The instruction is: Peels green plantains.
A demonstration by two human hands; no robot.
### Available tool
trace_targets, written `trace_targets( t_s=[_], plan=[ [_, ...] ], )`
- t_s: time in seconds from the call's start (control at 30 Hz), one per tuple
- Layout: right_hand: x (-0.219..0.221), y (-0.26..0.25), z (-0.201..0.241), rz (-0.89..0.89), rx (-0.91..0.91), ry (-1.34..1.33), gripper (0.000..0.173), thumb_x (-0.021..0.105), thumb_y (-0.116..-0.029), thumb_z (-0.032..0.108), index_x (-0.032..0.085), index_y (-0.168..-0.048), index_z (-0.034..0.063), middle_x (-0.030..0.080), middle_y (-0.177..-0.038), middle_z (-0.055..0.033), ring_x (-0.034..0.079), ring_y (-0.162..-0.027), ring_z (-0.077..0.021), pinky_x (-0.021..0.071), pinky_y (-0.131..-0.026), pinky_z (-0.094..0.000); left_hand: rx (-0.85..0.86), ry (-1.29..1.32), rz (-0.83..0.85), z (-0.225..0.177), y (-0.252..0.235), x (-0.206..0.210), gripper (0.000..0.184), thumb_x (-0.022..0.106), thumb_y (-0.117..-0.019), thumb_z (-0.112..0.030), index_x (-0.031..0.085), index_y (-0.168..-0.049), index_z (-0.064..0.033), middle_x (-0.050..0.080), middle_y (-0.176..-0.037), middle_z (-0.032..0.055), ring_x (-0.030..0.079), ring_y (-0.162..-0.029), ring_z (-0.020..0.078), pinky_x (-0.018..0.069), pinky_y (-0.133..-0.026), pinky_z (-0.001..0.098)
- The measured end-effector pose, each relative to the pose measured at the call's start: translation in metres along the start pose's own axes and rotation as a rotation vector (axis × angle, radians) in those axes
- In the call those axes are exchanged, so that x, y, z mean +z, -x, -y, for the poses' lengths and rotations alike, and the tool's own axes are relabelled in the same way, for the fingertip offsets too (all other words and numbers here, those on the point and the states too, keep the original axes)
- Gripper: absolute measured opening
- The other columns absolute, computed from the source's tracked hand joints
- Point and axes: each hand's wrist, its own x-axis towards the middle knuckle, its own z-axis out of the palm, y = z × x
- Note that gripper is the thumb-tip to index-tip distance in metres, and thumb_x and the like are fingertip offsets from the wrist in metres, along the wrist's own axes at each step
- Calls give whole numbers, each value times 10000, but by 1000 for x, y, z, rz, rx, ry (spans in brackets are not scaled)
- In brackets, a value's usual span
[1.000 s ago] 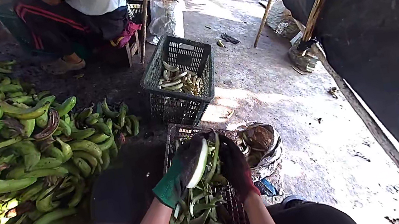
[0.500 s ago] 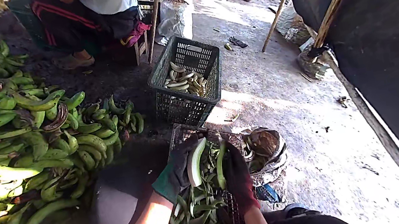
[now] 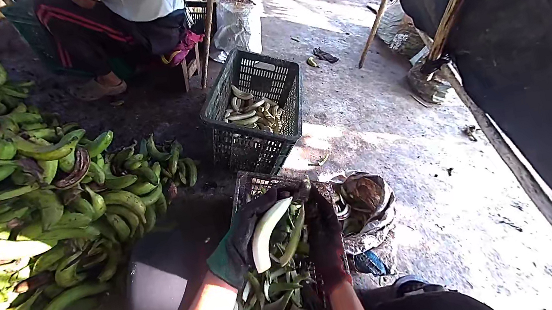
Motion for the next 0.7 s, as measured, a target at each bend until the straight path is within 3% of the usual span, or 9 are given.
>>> trace_targets(
  t_s=[0.13, 0.23, 0.3, 0.33, 0.37, 0.47, 0.5, 0.6, 0.7],
  plan=[
    [-27, 25, 9, 2, 209, -18, 456, 475, -1049, 192, 472, -1458, -11, 661, -1212, -61, 652, -972, -39, 563, -845, -234, 163, -35, 7, -22, 13, 23, 306, 428, -1077, -261, 666, -1061, -69, 642, -758, 36, 622, -588, 82, 551, -508, 218],
    [-38, 45, -2, 3, 311, 3, 476, 472, -1047, 255, 479, -1434, -22, 674, -972, -55, 640, -762, -81, 570, -688, -272, 896, -275, -48, -60, 12, 82, 123, 676, -927, -161, 735, -1007, -88, 684, -811, -7, 629, -676, 42, 552, -615, 192],
    [-35, 49, -11, -6, 338, -25, 454, 474, -1051, 226, 490, -1428, -27, 667, -942, -63, 634, -729, -93, 566, -660, -271, 1506, -479, -48, -102, -29, 113, 182, 616, -1000, -207, 700, -1132, -114, 693, -966, -49, 627, -830, -5, 542, -754, 171],
    [-34, 51, -14, -3, 345, -20, 451, 485, -1046, 223, 504, -1435, -5, 678, -980, -67, 642, -751, -93, 570, -676, -267, 1694, -627, -162, -126, -61, 119, 287, 583, -1010, -221, 665, -1220, -43, 689, -1017, 8, 618, -870, 34, 528, -791, 222],
    [-32, 53, -13, 5, 352, -2, 454, 495, -1043, 235, 516, -1442, 18, 682, -1017, -70, 646, -785, -96, 569, -698, -270, 1676, -787, -298, -140, -90, 114, 403, 585, -1005, -244, 617, -1306, 22, 688, -1063, 100, 630, -900, 121, 535, -814, 312],
    [-32, 49, -6, -3, 336, 1, 488, 520, -1024, 266, 512, -1446, 20, 683, -1113, -81, 668, -892, -95, 582, -772, -276, 1063, -1077, -539, -148, -100, 78, 687, 681, -939, -420, 440, -1520, -144, 585, -1387, 158, 610, -1207, 273, 521, -1000, 495],
    [-32, 48, -5, -11, 355, -28, 489, 508, -1033, 246, 486, -1461, 10, 677, -1149, -96, 677, -916, -106, 590, -786, -287, 962, -1107, -536, -146, -79, 56, 753, 680, -950, -438, 338, -1577, -203, 537, -1456, 146, 600, -1221, 292, 522, -979, 527],
    [-32, 53, -20, -16, 392, -90, 404, 421, -1079, 256, 505, -1379, -1, 680, -935, -52, 664, -751, -117, 586, -663, -297, 927, -1014, -630, -142, -14, -40, 754, 712, -945, -340, 325, -1574, -188, 586, -1413, 86, 643, -1177, 220, 576, -945, 464],
    [-25, 57, -26, 72, 519, -32, 469, 353, -1107, 332, 455, -1470, 53, 686, -973, -84, 677, -751, -170, 598, -659, -390, 767, -1084, -1104, -121, 66, -158, 791, 668, -940, -462, 338, -1574, -121, 462, -1525, 162, 495, -1368, 262, 450, -1108, 485]
  ],
)
